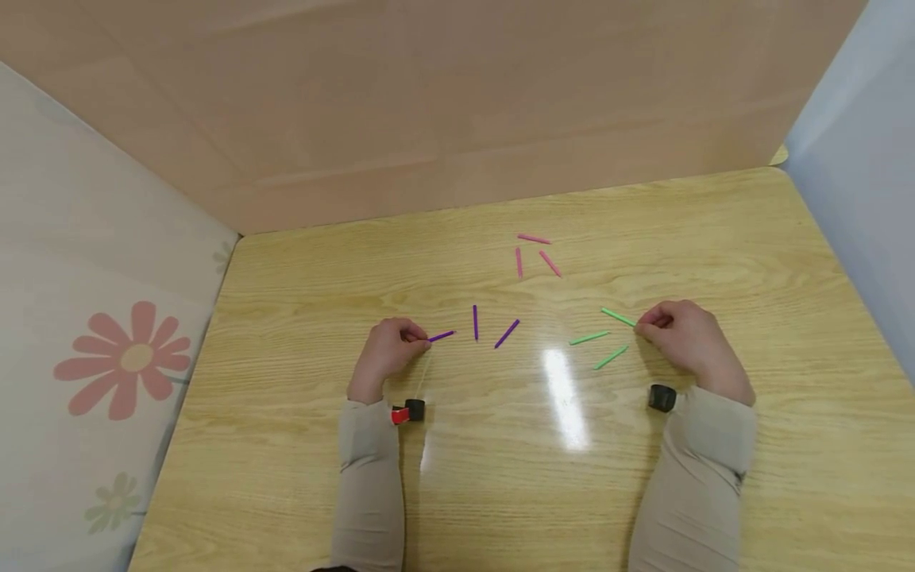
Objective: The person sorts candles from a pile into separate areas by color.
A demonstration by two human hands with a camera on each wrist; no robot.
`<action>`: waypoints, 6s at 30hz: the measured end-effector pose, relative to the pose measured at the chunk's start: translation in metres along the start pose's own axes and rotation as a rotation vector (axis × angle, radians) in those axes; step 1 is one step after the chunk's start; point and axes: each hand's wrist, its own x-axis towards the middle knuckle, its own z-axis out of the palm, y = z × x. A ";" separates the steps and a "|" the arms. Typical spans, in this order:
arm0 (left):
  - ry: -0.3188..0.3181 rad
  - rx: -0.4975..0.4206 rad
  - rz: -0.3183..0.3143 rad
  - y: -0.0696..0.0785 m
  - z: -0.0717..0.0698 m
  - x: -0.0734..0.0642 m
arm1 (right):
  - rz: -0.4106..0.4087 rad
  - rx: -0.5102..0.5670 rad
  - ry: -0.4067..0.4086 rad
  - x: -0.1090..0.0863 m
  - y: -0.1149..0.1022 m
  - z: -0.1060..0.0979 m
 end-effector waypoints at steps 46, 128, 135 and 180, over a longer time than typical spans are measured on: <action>0.032 0.029 0.005 -0.001 0.002 0.001 | -0.372 0.094 -0.071 0.027 -0.114 0.071; 0.152 0.063 0.034 0.032 0.024 0.029 | -0.393 -0.055 -0.100 0.024 -0.119 0.083; 0.172 0.064 0.040 0.035 0.025 0.032 | -0.397 -0.064 -0.095 0.025 -0.119 0.083; 0.198 0.082 0.066 0.035 0.027 0.033 | -0.384 -0.052 -0.107 0.025 -0.118 0.083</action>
